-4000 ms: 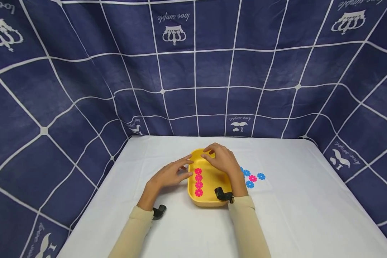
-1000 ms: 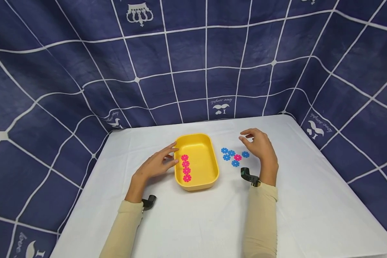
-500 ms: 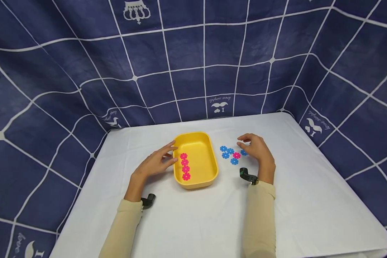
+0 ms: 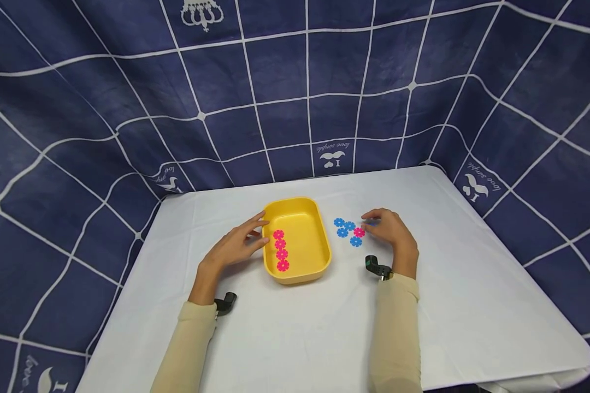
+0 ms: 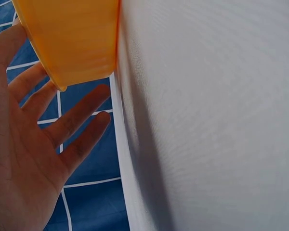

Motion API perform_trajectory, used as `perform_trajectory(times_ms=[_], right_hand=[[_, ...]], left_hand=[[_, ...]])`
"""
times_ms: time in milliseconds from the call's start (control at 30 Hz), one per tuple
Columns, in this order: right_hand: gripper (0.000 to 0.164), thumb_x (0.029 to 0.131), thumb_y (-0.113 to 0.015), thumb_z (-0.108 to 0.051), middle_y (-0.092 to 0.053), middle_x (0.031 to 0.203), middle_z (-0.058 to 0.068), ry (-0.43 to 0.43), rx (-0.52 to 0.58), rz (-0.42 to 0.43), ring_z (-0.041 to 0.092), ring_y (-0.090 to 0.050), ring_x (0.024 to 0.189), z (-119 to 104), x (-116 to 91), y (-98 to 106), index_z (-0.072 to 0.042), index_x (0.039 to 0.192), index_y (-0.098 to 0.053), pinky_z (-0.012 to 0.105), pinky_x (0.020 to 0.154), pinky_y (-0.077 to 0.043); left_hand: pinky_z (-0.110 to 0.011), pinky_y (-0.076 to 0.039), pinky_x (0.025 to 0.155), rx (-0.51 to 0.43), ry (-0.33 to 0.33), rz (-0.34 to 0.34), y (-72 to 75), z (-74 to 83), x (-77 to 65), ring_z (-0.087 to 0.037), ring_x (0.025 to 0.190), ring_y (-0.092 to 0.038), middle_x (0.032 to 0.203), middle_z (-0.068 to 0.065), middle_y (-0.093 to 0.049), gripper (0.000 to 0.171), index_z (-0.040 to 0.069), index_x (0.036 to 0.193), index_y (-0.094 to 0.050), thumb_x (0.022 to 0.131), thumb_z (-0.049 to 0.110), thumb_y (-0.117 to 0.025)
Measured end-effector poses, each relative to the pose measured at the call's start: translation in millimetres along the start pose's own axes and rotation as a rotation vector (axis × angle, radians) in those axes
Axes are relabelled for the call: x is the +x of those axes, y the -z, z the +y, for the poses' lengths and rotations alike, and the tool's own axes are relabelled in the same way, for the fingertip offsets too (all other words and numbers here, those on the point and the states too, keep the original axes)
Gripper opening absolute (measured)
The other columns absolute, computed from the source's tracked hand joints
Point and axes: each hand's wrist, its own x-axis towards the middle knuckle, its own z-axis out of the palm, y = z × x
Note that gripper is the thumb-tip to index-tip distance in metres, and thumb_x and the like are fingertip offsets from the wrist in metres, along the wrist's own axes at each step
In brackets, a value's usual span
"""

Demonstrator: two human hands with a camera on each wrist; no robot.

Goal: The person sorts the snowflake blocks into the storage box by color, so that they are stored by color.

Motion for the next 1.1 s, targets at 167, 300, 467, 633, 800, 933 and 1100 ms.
perform_trajectory(times_ms=[167, 300, 467, 633, 800, 933, 1100], right_hand=[[0.038, 0.099, -0.075, -0.021, -0.057, 0.149, 0.027, -0.007, -0.021, -0.04, 0.048, -0.044, 0.142, 6.7, 3.1, -5.6, -0.005, 0.134, -0.074, 0.07, 0.12, -0.034], [0.033, 0.097, -0.077, -0.017, -0.058, 0.149, 0.025, 0.009, -0.019, -0.035, 0.048, -0.044, 0.144, 10.6, 7.1, -10.5, -0.006, 0.128, -0.078, 0.069, 0.121, -0.033], [0.031, 0.097, -0.078, -0.016, -0.056, 0.151, 0.026, 0.061, -0.033, -0.02, 0.049, -0.041, 0.147, 13.1, 11.9, -14.2, -0.005, 0.126, -0.079, 0.068, 0.123, -0.031], [0.033, 0.098, -0.078, -0.02, -0.056, 0.152, 0.024, 0.067, -0.041, 0.005, 0.047, -0.041, 0.148, 15.1, 17.6, -18.5, -0.004, 0.127, -0.079, 0.067, 0.124, -0.029], [0.037, 0.098, -0.08, -0.031, -0.059, 0.15, 0.022, 0.057, -0.055, 0.051, 0.045, -0.041, 0.147, 17.3, 22.2, -23.9, -0.005, 0.124, -0.08, 0.068, 0.124, -0.029], [0.041, 0.097, -0.08, -0.038, -0.058, 0.151, 0.02, 0.04, -0.066, 0.063, 0.045, -0.04, 0.148, 18.7, 24.0, -27.1, -0.008, 0.126, -0.08, 0.07, 0.124, -0.028], [0.04, 0.098, -0.08, -0.038, -0.057, 0.152, 0.019, 0.036, -0.063, 0.074, 0.044, -0.039, 0.149, 18.7, 24.6, -29.5, -0.008, 0.125, -0.08, 0.07, 0.124, -0.027]], left_hand=[[-0.051, -0.051, 0.113, 0.002, 0.012, -0.004, 0.2, -0.7, 0.1, -0.02, 0.124, -0.07, 0.176, 0.009, -0.031, 0.063, 0.018, 0.158, -0.056, 0.104, 0.048, -0.07], [-0.052, -0.051, 0.112, 0.007, 0.008, 0.0, 0.1, -0.6, -0.8, -0.021, 0.124, -0.07, 0.176, 0.009, -0.031, 0.063, 0.017, 0.157, -0.057, 0.104, 0.048, -0.069], [-0.052, -0.051, 0.113, 0.0, 0.007, 0.0, 0.2, 0.2, -0.6, -0.021, 0.124, -0.07, 0.176, 0.01, -0.031, 0.063, 0.018, 0.158, -0.056, 0.104, 0.048, -0.07], [-0.05, -0.052, 0.112, -0.008, -0.002, 0.003, 0.2, -0.1, 0.0, -0.021, 0.124, -0.07, 0.176, 0.009, -0.031, 0.063, 0.017, 0.158, -0.056, 0.105, 0.048, -0.069], [-0.05, -0.052, 0.112, -0.001, -0.005, 0.001, 0.6, -0.3, 0.8, -0.02, 0.124, -0.07, 0.176, 0.009, -0.031, 0.064, 0.017, 0.159, -0.055, 0.105, 0.05, -0.067], [-0.05, -0.052, 0.112, -0.005, 0.004, -0.005, 0.8, 0.3, 0.6, -0.021, 0.125, -0.069, 0.177, 0.01, -0.03, 0.064, 0.018, 0.159, -0.055, 0.105, 0.05, -0.067], [-0.05, -0.052, 0.111, -0.007, -0.003, -0.003, 1.1, 1.1, -0.5, -0.022, 0.124, -0.07, 0.177, 0.01, -0.03, 0.064, 0.017, 0.158, -0.055, 0.105, 0.051, -0.067]])
